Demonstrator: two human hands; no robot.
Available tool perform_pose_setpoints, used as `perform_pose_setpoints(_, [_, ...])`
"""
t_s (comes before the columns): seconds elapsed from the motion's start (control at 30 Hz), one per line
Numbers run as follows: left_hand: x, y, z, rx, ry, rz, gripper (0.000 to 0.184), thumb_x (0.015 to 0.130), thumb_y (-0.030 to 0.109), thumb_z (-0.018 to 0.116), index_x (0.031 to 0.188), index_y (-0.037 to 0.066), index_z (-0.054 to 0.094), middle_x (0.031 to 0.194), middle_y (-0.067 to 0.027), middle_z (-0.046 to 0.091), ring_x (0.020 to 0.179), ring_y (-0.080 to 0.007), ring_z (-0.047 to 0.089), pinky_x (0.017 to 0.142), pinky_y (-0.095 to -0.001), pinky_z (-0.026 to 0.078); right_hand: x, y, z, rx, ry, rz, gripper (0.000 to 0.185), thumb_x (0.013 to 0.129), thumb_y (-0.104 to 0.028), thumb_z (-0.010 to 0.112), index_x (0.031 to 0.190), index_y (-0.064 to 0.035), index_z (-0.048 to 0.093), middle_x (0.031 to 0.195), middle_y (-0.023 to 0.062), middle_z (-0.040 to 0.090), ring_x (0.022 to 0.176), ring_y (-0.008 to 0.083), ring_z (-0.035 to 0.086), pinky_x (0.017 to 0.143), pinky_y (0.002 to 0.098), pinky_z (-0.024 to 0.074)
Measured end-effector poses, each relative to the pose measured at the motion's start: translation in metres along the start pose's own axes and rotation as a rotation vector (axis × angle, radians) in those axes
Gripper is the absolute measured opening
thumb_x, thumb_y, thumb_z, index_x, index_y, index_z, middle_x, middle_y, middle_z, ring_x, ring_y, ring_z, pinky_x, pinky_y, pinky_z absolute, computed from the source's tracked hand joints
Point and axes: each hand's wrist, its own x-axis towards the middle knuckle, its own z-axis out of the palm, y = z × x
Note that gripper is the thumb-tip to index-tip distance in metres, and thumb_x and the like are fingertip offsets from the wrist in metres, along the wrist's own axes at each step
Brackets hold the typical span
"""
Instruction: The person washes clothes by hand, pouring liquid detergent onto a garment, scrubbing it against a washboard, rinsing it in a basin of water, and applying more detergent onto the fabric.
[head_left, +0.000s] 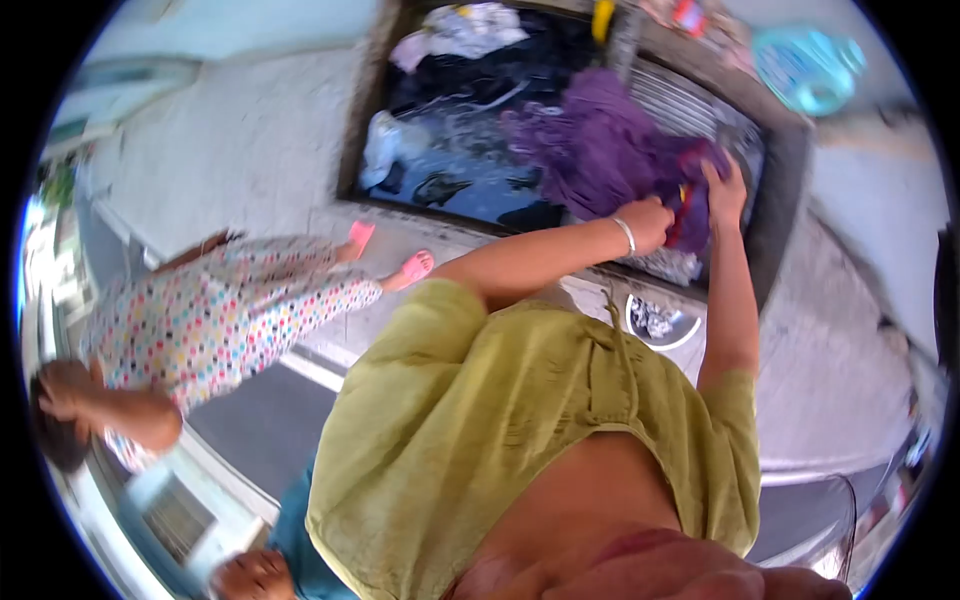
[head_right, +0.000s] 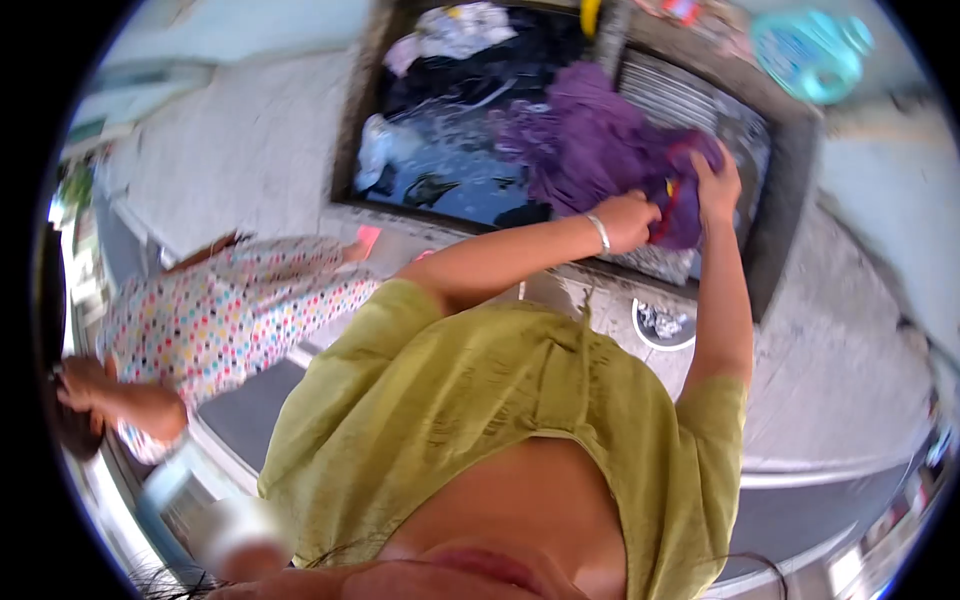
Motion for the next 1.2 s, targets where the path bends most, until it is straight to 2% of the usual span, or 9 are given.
perform_pose_setpoints(0.13, [0.011, 0.047, -0.032, -0.210, 0.210, 0.199, 0.039, 0.075, 0.007, 0.050, 0.113, 0.001, 0.054, 0.098, -0.0230, 0.056, 0.096, -0.0368, 0.053, 0.086, -0.0402, 0.043, 0.053, -0.070, -0.019, 0.178, -0.048, -0.070, 0.052, 0.080, -0.006, 0.064, 0.128, -0.0006, 0.045, 0.118, 0.0136, 0.056, 0.109, 0.0194, 0.053, 0.092, 0.0279, 0.0420])
perform_pose_setpoints(0.27, [0.050, 0.016, 0.001, -0.323, 0.134, 0.198, 0.042, 0.077, 0.008, 0.049, 0.118, 0.000, 0.050, 0.103, -0.0249, 0.055, 0.101, -0.0374, 0.051, 0.090, -0.0391, 0.041, 0.076, -0.046, -0.027, 0.177, -0.052, 0.103, 0.059, 0.084, -0.024, 0.062, 0.132, -0.0009, 0.038, 0.119, 0.0113, 0.054, 0.103, 0.0184, 0.054, 0.084, 0.0262, 0.0444])
perform_pose_setpoints(0.37, [0.040, -0.015, 0.006, 0.010, -0.205, -0.038, 0.053, 0.081, 0.013, 0.050, 0.131, 0.002, 0.038, 0.118, -0.0262, 0.048, 0.118, -0.0402, 0.041, 0.099, -0.0382, 0.035, 0.037, 0.013, -0.033, -0.242, 0.020, 0.401, 0.058, 0.081, -0.030, 0.063, 0.129, -0.0036, 0.044, 0.098, 0.0068, 0.062, 0.073, 0.0165, 0.059, 0.052, 0.0283, 0.0460])
perform_pose_setpoints(0.43, [0.025, -0.031, -0.017, 0.013, -0.369, -0.033, 0.057, 0.082, 0.015, 0.051, 0.134, 0.003, 0.033, 0.125, -0.0256, 0.044, 0.124, -0.0408, 0.035, 0.102, -0.0378, 0.033, 0.010, 0.043, -0.040, -0.408, -0.129, 0.635, 0.052, 0.079, -0.026, 0.064, 0.123, -0.0016, 0.050, 0.090, 0.0077, 0.064, 0.068, 0.0180, 0.060, 0.048, 0.0306, 0.0466])
perform_pose_setpoints(0.5, [0.013, -0.047, -0.017, 0.479, -0.296, -0.123, 0.061, 0.083, 0.019, 0.053, 0.138, 0.005, 0.028, 0.134, -0.0232, 0.035, 0.129, -0.0417, 0.027, 0.104, -0.0399, 0.030, -0.010, 0.074, -0.038, -0.315, -0.049, 0.533, 0.051, 0.078, -0.024, 0.065, 0.121, -0.0002, 0.051, 0.091, 0.0088, 0.065, 0.067, 0.0191, 0.061, 0.047, 0.0313, 0.0474])
perform_pose_setpoints(0.67, [0.010, -0.033, -0.019, 0.530, -0.399, -0.099, 0.064, 0.084, 0.020, 0.055, 0.139, 0.010, 0.027, 0.139, -0.0208, 0.029, 0.129, -0.0419, 0.026, 0.103, -0.0436, 0.031, -0.040, 0.061, -0.024, -0.338, 0.017, 0.472, 0.056, 0.073, -0.019, 0.071, 0.120, 0.0022, 0.051, 0.103, 0.0134, 0.064, 0.085, 0.0209, 0.063, 0.055, 0.0311, 0.0515])
perform_pose_setpoints(0.87, [0.009, -0.039, 0.020, 0.600, -0.221, -0.134, 0.071, 0.082, 0.023, 0.059, 0.141, 0.012, 0.022, 0.139, -0.0133, 0.032, 0.130, -0.0434, 0.025, 0.098, -0.0515, 0.028, -0.020, 0.080, -0.044, -0.053, -0.096, 0.187, 0.047, 0.072, -0.012, 0.074, 0.111, 0.0039, 0.053, 0.092, 0.0111, 0.064, 0.080, 0.0150, 0.060, 0.064, 0.0250, 0.0484])
perform_pose_setpoints(1.03, [0.025, -0.030, 0.024, 0.647, 0.009, -0.224, 0.050, 0.076, 0.018, 0.060, 0.123, 0.011, 0.045, 0.115, -0.0083, 0.053, 0.105, -0.0328, 0.049, 0.084, -0.0508, 0.035, 0.008, 0.031, -0.036, 0.007, -0.019, -0.005, 0.029, 0.075, -0.016, 0.073, 0.092, 0.0004, 0.055, 0.075, 0.0038, 0.060, 0.066, 0.0090, 0.054, 0.058, 0.0241, 0.0451])
perform_pose_setpoints(1.2, [0.030, -0.041, -0.014, 0.139, 0.430, -0.184, 0.032, 0.078, 0.019, 0.047, 0.102, 0.002, 0.057, 0.091, -0.0235, 0.061, 0.088, -0.0387, 0.059, 0.073, -0.0418, 0.046, 0.030, 0.051, -0.040, 0.264, -0.044, 0.425, 0.030, 0.079, -0.029, 0.069, 0.091, -0.0043, 0.056, 0.075, 0.0021, 0.059, 0.061, 0.0087, 0.052, 0.048, 0.0247, 0.0406])
